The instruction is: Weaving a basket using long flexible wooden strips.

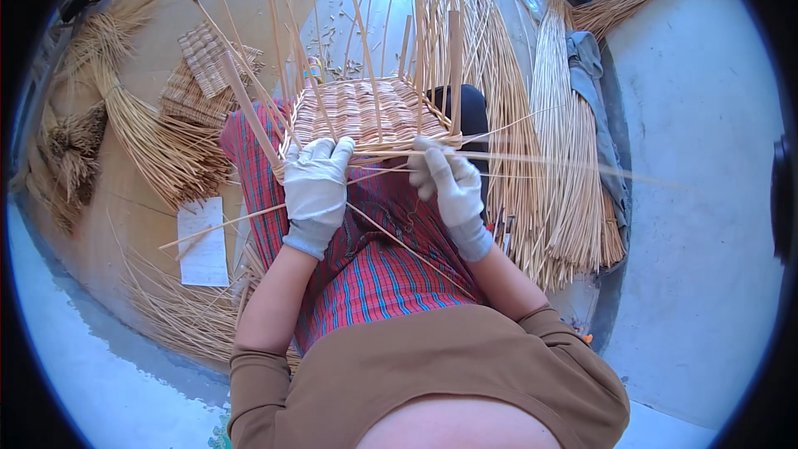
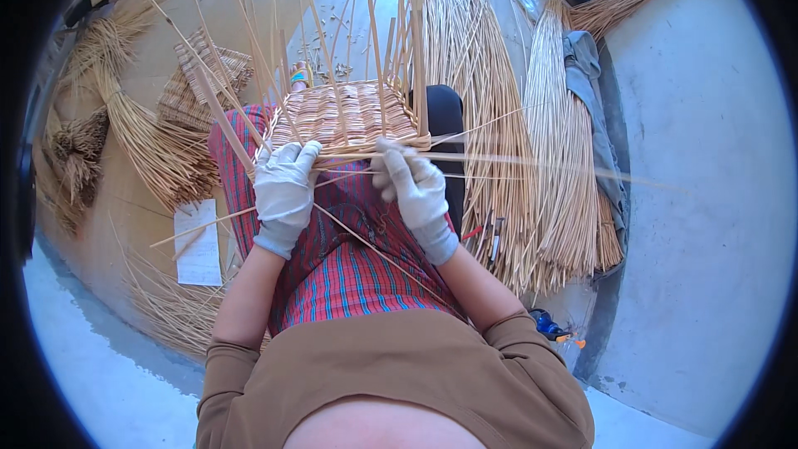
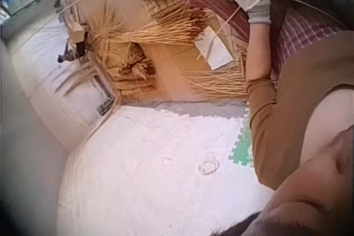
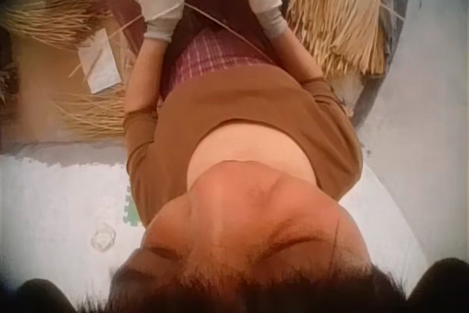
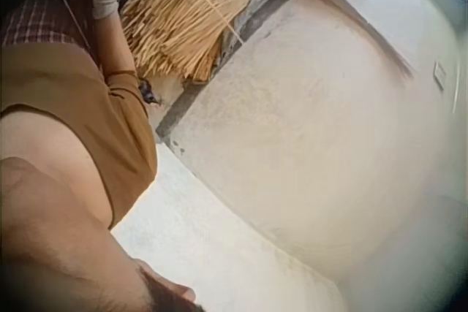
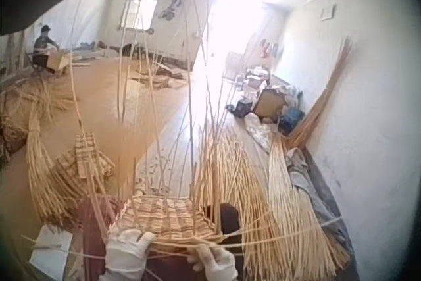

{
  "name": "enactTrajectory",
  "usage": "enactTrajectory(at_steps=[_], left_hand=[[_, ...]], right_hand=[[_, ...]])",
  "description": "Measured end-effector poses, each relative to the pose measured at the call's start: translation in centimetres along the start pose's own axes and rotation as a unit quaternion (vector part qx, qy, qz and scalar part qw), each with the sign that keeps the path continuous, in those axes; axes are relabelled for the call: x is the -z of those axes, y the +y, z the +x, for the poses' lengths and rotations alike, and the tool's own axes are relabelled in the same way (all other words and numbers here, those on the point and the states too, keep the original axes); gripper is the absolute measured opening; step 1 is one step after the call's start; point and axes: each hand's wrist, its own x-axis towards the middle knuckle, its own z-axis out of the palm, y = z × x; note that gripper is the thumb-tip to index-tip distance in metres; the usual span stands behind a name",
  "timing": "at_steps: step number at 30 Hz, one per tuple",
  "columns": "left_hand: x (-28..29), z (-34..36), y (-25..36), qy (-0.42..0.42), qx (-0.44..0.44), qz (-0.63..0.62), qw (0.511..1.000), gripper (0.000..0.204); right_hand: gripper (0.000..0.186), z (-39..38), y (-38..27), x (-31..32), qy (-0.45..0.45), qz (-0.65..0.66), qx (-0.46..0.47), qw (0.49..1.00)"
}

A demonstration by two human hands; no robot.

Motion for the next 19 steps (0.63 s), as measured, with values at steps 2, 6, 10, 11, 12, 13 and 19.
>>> enactTrajectory(at_steps=[2,6,10,11,12,13,19], left_hand=[[0.0,0.1,0.0,0.043,-0.020,-0.011,0.999,0.041],[-0.2,0.2,-0.5,0.055,-0.031,-0.044,0.997,0.057],[-0.4,0.0,-0.4,0.095,-0.025,-0.058,0.993,0.080],[-0.7,-0.6,-0.7,0.094,-0.025,-0.067,0.993,0.087],[-0.9,-0.5,-0.6,0.096,-0.026,-0.053,0.994,0.080],[-1.0,-0.3,-0.2,0.099,-0.029,-0.039,0.994,0.073],[-2.1,-0.9,0.2,-0.056,-0.009,0.105,0.993,0.073]], right_hand=[[0.024,2.1,-1.2,0.9,0.056,-0.002,0.149,0.987],[0.023,5.8,-5.8,1.0,-0.036,-0.091,0.136,0.986],[0.049,13.2,-10.5,-3.5,-0.231,-0.308,0.209,0.899],[0.053,14.1,-11.1,-5.6,-0.255,-0.357,0.240,0.866],[0.056,15.1,-11.9,-7.3,-0.273,-0.409,0.271,0.828],[0.058,16.8,-11.6,-8.3,-0.258,-0.440,0.278,0.814],[0.111,15.5,-9.7,-14.1,-0.180,-0.658,0.292,0.671]])
